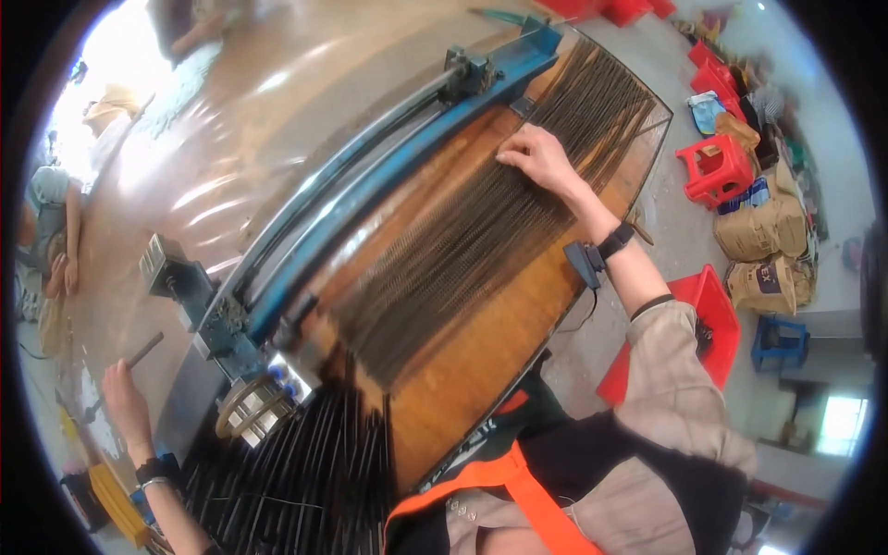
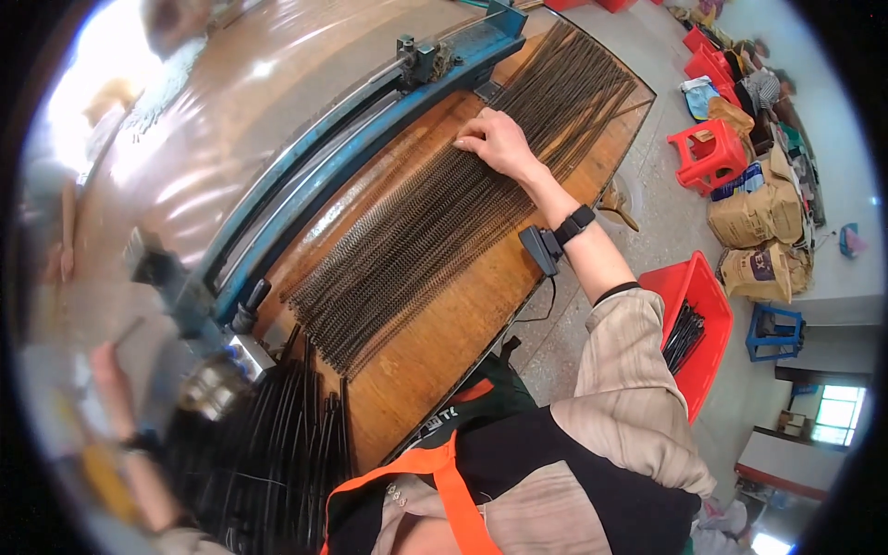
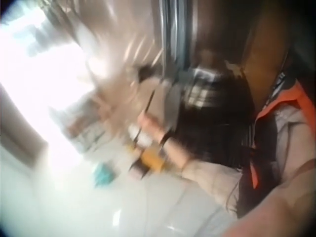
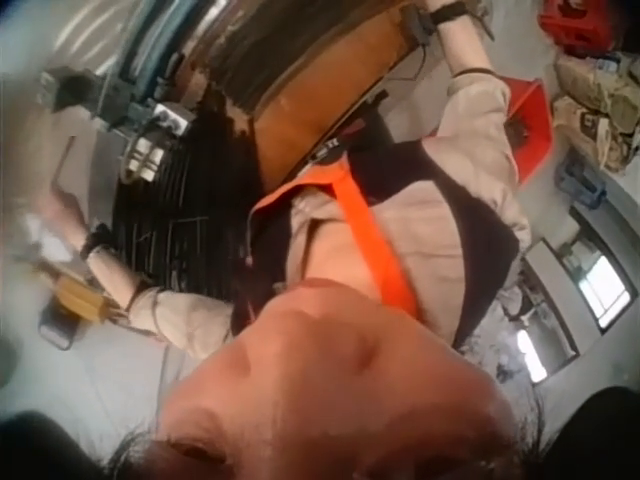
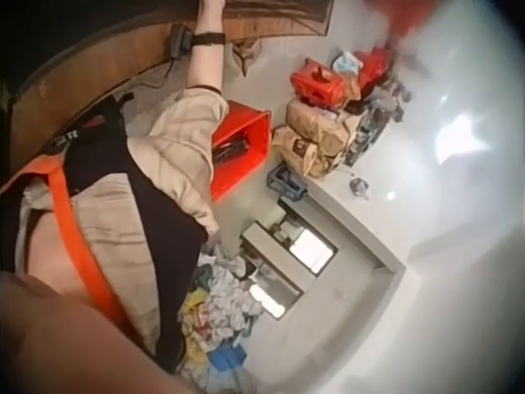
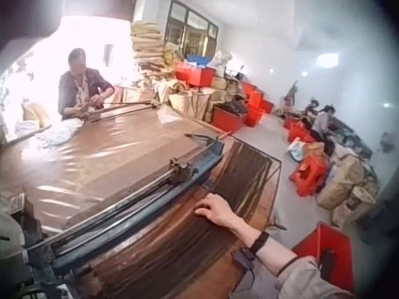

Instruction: Arranging and feeding thin black rods into a processing machine on a workbench.

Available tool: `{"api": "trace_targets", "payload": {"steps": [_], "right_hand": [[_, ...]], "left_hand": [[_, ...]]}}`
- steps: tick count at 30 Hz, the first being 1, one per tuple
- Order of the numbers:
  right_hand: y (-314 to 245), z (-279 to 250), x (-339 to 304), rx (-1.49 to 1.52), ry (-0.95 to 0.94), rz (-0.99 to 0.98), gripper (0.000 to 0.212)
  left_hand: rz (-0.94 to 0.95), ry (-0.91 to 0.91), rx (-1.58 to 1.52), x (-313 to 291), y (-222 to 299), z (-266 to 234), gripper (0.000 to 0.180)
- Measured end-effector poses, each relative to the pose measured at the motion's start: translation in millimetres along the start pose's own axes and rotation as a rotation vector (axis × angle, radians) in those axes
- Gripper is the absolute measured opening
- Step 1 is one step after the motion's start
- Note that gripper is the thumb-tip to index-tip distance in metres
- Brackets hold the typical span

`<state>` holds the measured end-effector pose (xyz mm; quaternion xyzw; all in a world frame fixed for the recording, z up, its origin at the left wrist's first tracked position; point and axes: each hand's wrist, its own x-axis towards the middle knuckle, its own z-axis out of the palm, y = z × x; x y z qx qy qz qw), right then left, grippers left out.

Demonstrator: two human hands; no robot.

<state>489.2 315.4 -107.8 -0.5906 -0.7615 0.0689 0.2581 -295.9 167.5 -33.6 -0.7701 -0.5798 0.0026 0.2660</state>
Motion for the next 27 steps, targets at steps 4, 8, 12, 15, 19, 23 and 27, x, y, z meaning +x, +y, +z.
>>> {"api": "trace_targets", "payload": {"steps": [4, 8, 12, 15, 19, 23, 27], "right_hand": [[7.6, -9.6, -34.2, 0.064, 0.256, 0.057, 0.015], [46.1, -29.9, -109.0, 0.004, 0.789, 0.522, 0.026], [100.9, -30.7, -183.4, 0.314, 0.766, 1.013, 0.034], [75.6, -11.3, -176.5, 0.753, 0.735, 1.081, 0.037], [-11.0, 8.7, -169.0, 0.611, 0.719, 0.732, 0.034], [-158.7, -8.8, -155.3, -0.108, 0.266, -0.329, 0.025], [-197.9, 24.1, -148.5, 0.355, -0.098, -0.719, 0.025]], "left_hand": [[-0.159, 0.106, -0.056, 24.7, 37.0, -15.8, 0.038], [-0.337, -0.108, -0.130, -15.2, 7.2, -34.4, 0.039], [-0.240, -0.171, -0.257, -10.5, 51.0, -92.0, 0.032], [-0.213, -0.208, -0.302, -8.6, 105.8, -149.1, 0.029], [-0.076, -0.187, -0.256, -0.6, 204.9, -247.1, 0.025], [-0.270, -0.329, -0.688, -20.9, 292.4, -301.2, 0.023], [-0.454, -0.349, -0.855, -55.2, 354.7, -293.7, 0.016]]}}
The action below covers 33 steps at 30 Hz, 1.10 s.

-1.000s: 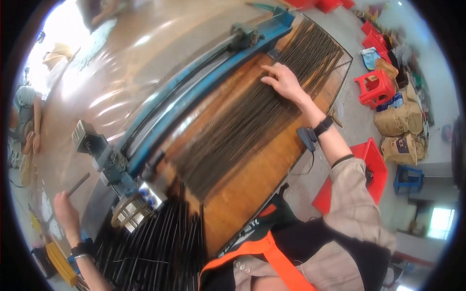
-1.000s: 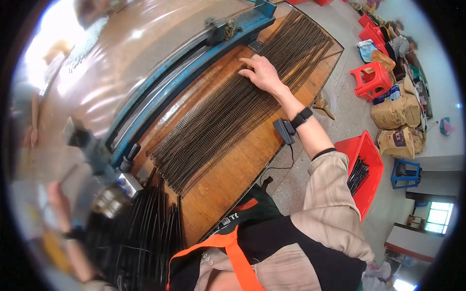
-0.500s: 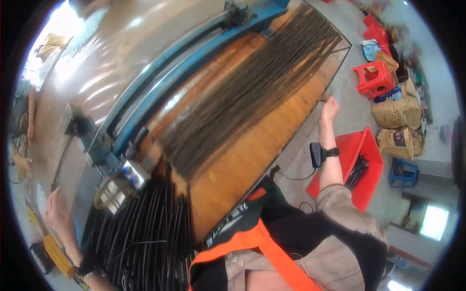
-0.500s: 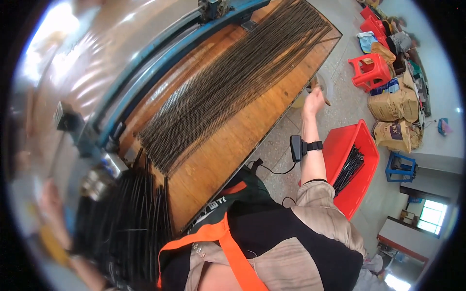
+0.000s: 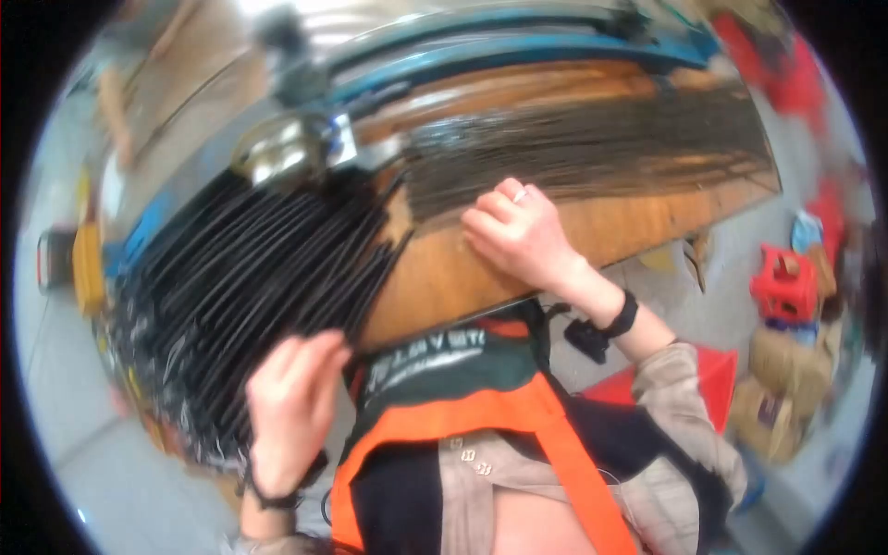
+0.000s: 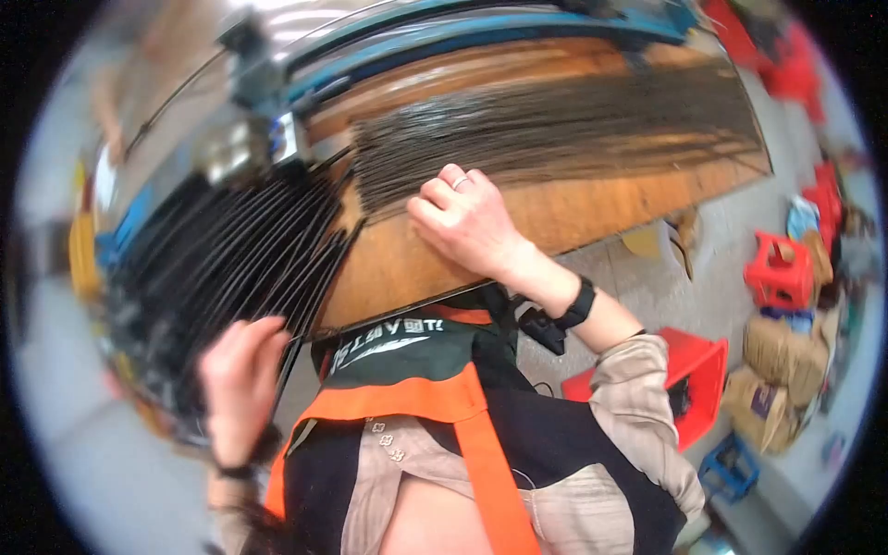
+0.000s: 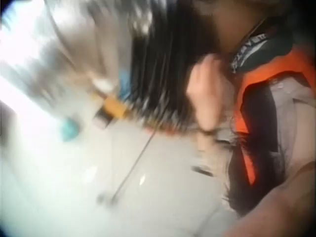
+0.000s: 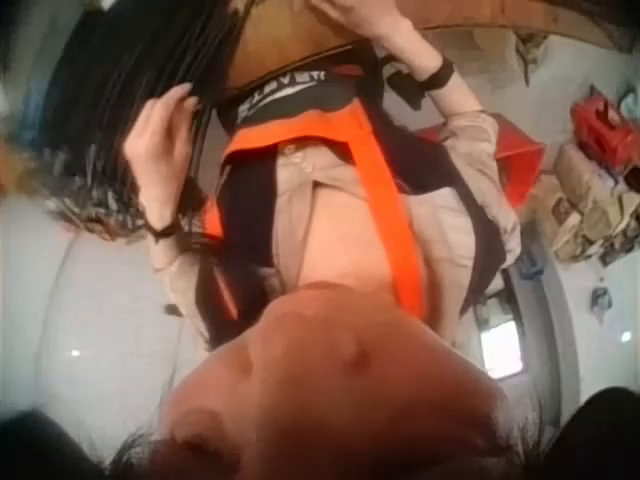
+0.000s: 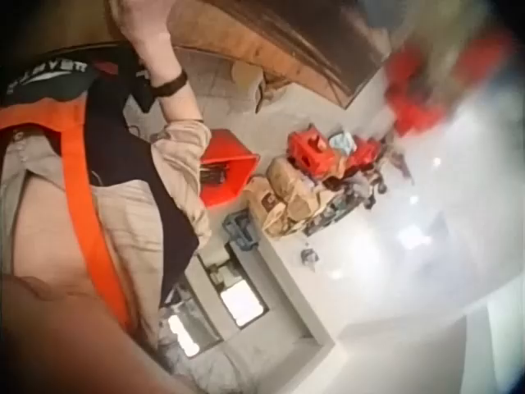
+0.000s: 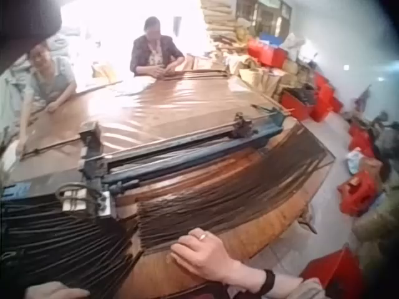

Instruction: Arranging and feeding thin black rods into a processing machine on a workbench.

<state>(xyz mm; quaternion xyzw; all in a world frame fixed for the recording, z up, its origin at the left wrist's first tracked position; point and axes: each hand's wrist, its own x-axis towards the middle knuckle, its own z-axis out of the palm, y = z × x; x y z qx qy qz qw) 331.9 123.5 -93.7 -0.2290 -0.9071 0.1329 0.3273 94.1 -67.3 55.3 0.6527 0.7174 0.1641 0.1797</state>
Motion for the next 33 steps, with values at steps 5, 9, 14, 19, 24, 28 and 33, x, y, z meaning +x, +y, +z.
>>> {"api": "trace_targets", "payload": {"steps": [5, 9, 14, 19, 24, 28, 33], "right_hand": [[3.2, 13.1, 14.2, -0.185, -0.282, -0.217, 0.026], [-6.0, 22.2, 28.6, -0.128, -0.290, -0.242, 0.025], [-14.6, 33.0, 35.6, 0.206, -0.294, -0.103, 0.017], [-21.9, 29.1, 36.6, 0.307, -0.239, 0.055, 0.015], [-35.6, 10.2, 39.1, 0.087, -0.521, -0.274, 0.018], [-27.0, 17.1, 35.5, 0.229, -0.475, -0.080, 0.014], [-6.1, 21.8, 21.9, 0.532, -0.336, 0.360, 0.011]], "left_hand": [[-0.046, 0.332, 0.090, -26.4, -37.7, 102.6, 0.017], [-0.070, 0.326, 0.201, -16.8, -43.5, 125.2, 0.018], [-0.123, 0.330, 0.251, -13.5, -41.1, 129.8, 0.015], [-0.084, 0.381, 0.206, -13.2, -36.4, 138.2, 0.020], [-0.154, 0.393, 0.247, -24.1, -20.8, 122.1, 0.043], [-0.158, 0.322, 0.187, -21.3, -9.0, 113.7, 0.045], [-0.161, 0.152, 0.247, -17.3, -15.7, 84.7, 0.048]]}}
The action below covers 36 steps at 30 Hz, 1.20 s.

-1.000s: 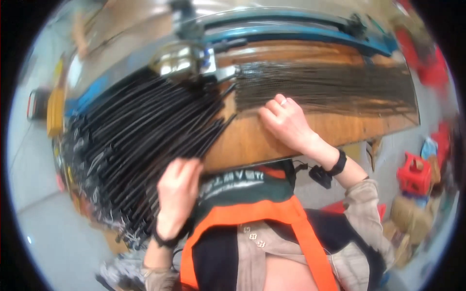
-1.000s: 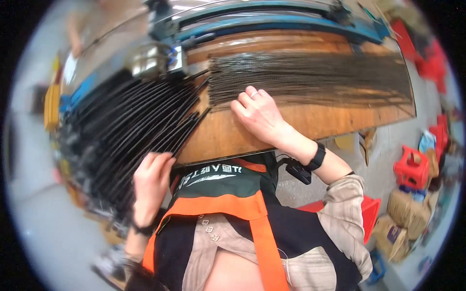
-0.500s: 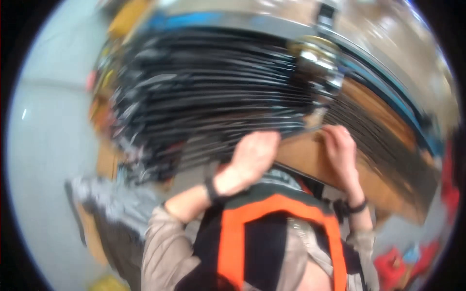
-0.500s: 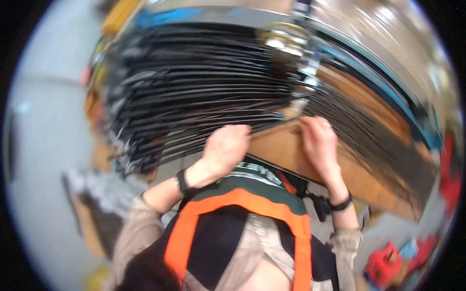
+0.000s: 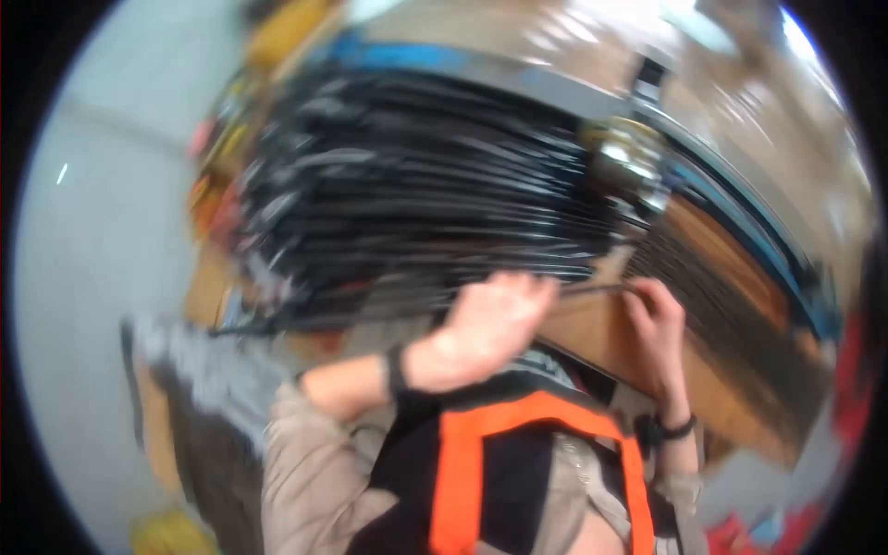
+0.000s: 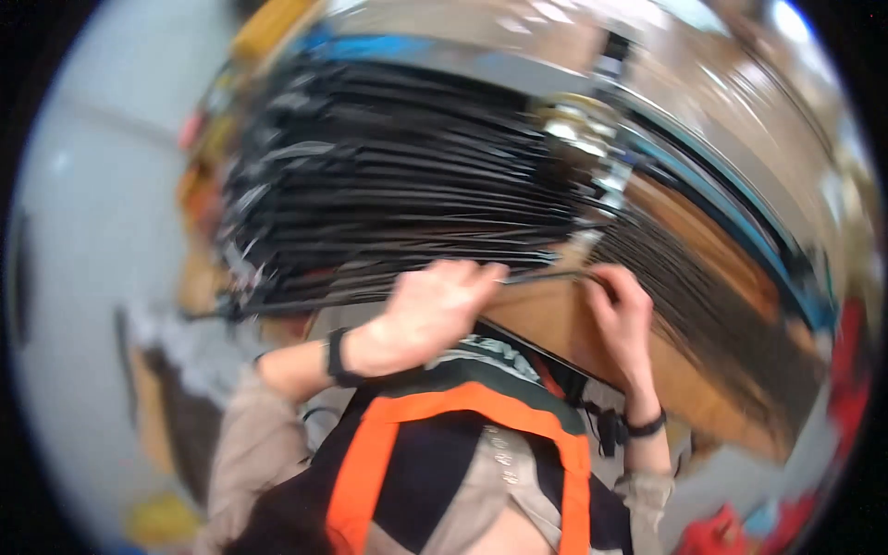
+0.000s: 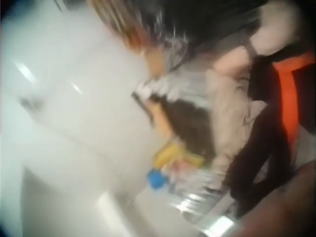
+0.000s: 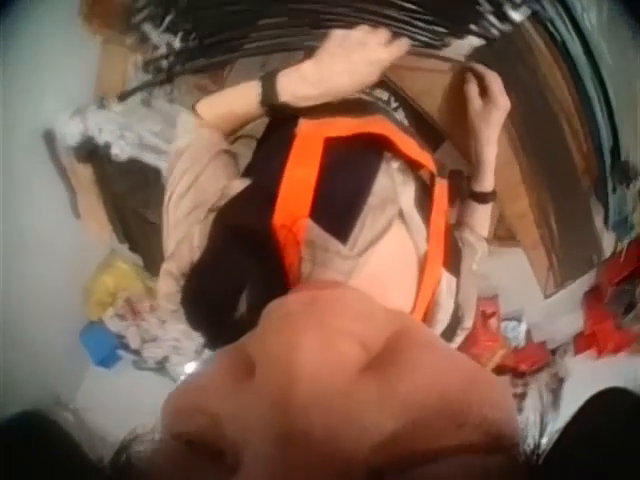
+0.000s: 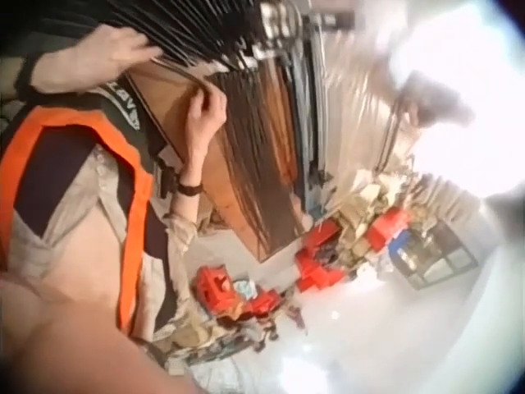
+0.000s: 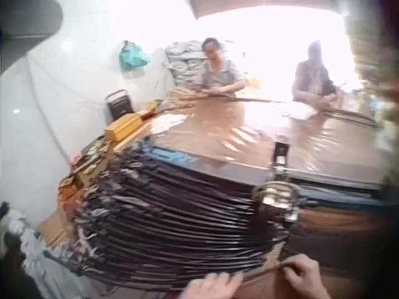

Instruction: Arranging and feeding thin black rods into a processing machine on a workbench.

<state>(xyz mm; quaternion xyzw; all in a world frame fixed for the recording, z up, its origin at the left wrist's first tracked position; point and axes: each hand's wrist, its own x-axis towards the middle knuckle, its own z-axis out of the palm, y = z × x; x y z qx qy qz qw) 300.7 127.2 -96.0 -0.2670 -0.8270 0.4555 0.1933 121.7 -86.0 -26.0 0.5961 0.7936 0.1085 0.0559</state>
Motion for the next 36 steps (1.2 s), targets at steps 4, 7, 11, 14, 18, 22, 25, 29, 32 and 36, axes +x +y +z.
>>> {"api": "trace_targets", "payload": {"steps": [4, 7, 11, 14, 18, 22, 25, 29, 32, 36], "right_hand": [[-22.6, 4.2, 19.2, 0.225, 0.068, 0.062, 0.012], [-31.2, -0.5, 12.6, 0.293, 0.194, -0.101, 0.010], [-26.5, -18.9, 9.5, 0.105, 0.248, -0.264, 0.011], [-26.6, -19.3, -3.9, 0.113, 0.344, -0.246, 0.012], [-29.9, -12.7, -2.1, 0.214, 0.401, -0.121, 0.014], [-33.4, -23.6, 4.9, 0.029, 0.259, -0.304, 0.020], [-55.3, -37.6, 9.9, -0.314, 0.138, -0.648, 0.031], [-49.9, -15.9, 9.6, -0.555, 0.082, -0.706, 0.028], [-32.1, -8.8, 3.6, -0.518, 0.138, -0.698, 0.022], [-26.3, 1.2, -3.7, -0.436, 0.251, -0.733, 0.013]], "left_hand": [[0.124, 0.083, 0.154, 18.2, -23.8, -41.9, 0.039], [0.281, 0.091, 0.189, 34.0, -16.3, -45.9, 0.043], [0.386, 0.087, 0.172, 59.0, -2.9, -47.9, 0.043], [0.417, 0.084, 0.141, 59.2, 1.2, -45.2, 0.043], [0.406, 0.088, 0.115, 62.0, -4.8, -36.9, 0.048], [0.382, 0.085, 0.089, 48.0, -2.5, -33.8, 0.056], [0.340, 0.089, 0.159, 37.0, -2.6, -35.2, 0.056], [0.378, 0.149, 0.174, 39.7, 1.1, -35.4, 0.052], [0.505, 0.369, 0.157, 37.3, 8.2, -31.5, 0.048], [0.701, 0.271, -0.052, -31.9, -14.0, -33.0, 0.038]]}}
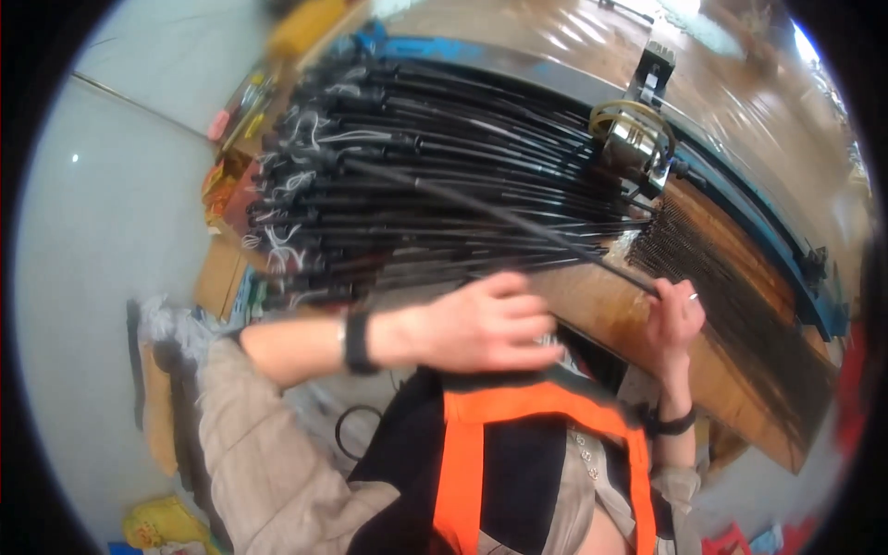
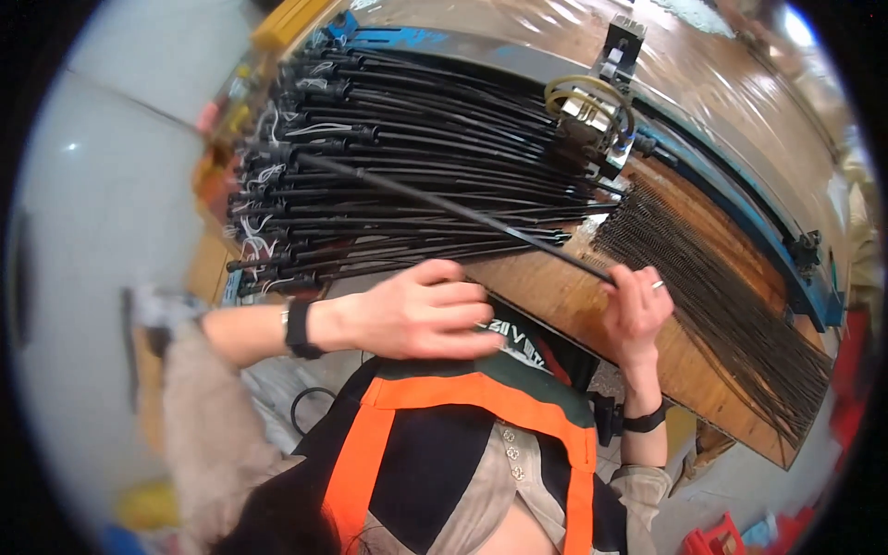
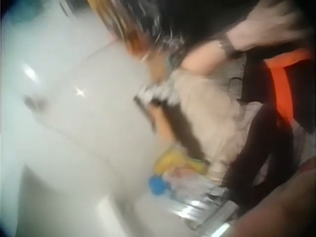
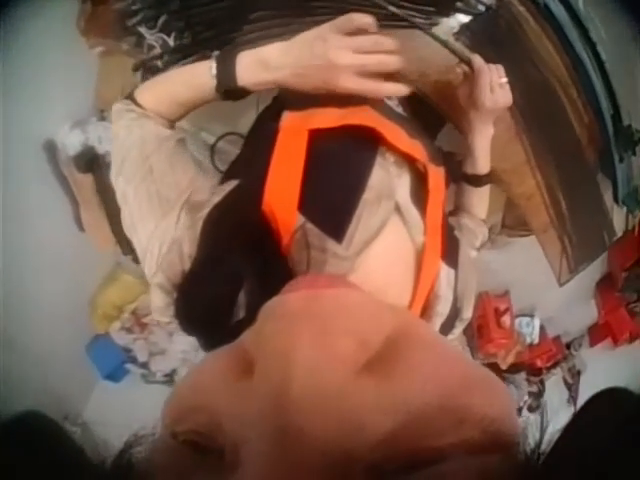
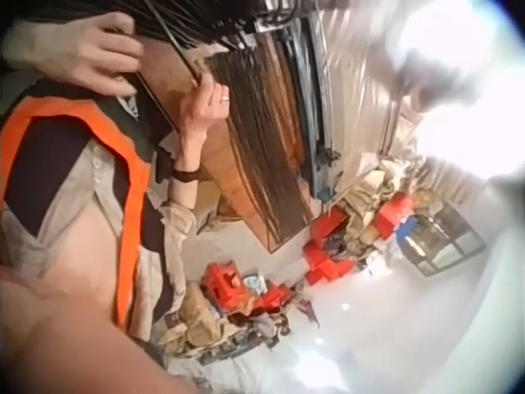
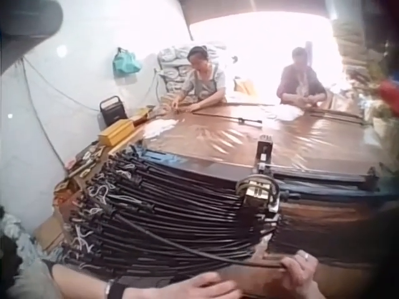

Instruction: Arranging and feeding thin black rods into a processing machine on a workbench.

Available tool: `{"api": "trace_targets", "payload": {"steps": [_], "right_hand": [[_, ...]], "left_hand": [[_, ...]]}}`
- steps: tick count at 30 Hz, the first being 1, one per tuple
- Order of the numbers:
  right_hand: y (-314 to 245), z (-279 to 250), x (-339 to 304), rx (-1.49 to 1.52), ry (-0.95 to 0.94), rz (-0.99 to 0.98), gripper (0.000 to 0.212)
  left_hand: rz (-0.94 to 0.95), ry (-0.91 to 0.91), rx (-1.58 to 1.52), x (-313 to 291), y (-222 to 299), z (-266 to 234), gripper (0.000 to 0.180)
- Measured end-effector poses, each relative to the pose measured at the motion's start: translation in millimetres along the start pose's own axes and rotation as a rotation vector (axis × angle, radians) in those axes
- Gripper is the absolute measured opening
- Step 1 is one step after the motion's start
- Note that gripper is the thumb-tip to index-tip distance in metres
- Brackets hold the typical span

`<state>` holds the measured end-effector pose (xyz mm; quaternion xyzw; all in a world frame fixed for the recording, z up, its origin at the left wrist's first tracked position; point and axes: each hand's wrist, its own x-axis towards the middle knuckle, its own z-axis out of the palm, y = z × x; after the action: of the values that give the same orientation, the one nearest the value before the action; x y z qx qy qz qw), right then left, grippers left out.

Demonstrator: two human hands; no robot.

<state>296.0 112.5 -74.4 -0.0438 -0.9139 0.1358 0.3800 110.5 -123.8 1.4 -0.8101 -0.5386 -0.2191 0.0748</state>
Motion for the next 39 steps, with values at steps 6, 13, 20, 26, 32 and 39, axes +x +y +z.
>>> {"api": "trace_targets", "payload": {"steps": [6, 13, 20, 26, 32, 39], "right_hand": [[8.8, 4.2, 3.8, 0.046, 0.086, 0.088, 0.010], [9.6, 2.0, -6.1, 0.029, 0.104, 0.131, 0.016], [27.6, -18.7, 13.0, 0.006, 0.222, 0.154, 0.029], [107.5, -99.9, -48.2, -0.411, 0.265, 0.655, 0.053], [152.1, -138.4, -67.0, -0.343, 0.233, 0.467, 0.046], [168.0, -137.8, -55.9, -0.406, 0.401, 0.370, 0.037]], "left_hand": [[-0.655, -0.571, 0.040, -98.4, 20.3, -85.9, 0.029], [-0.290, -0.054, -0.211, 25.7, -31.7, -61.2, 0.029], [-0.126, -0.168, 0.034, 118.3, -73.5, 26.6, 0.025], [0.008, -0.059, 0.173, 198.8, -116.9, -15.0, 0.042], [0.150, -0.277, 0.174, 265.5, -116.0, 29.6, 0.053], [0.174, -0.258, 0.095, 275.5, -127.6, 48.2, 0.051]]}}
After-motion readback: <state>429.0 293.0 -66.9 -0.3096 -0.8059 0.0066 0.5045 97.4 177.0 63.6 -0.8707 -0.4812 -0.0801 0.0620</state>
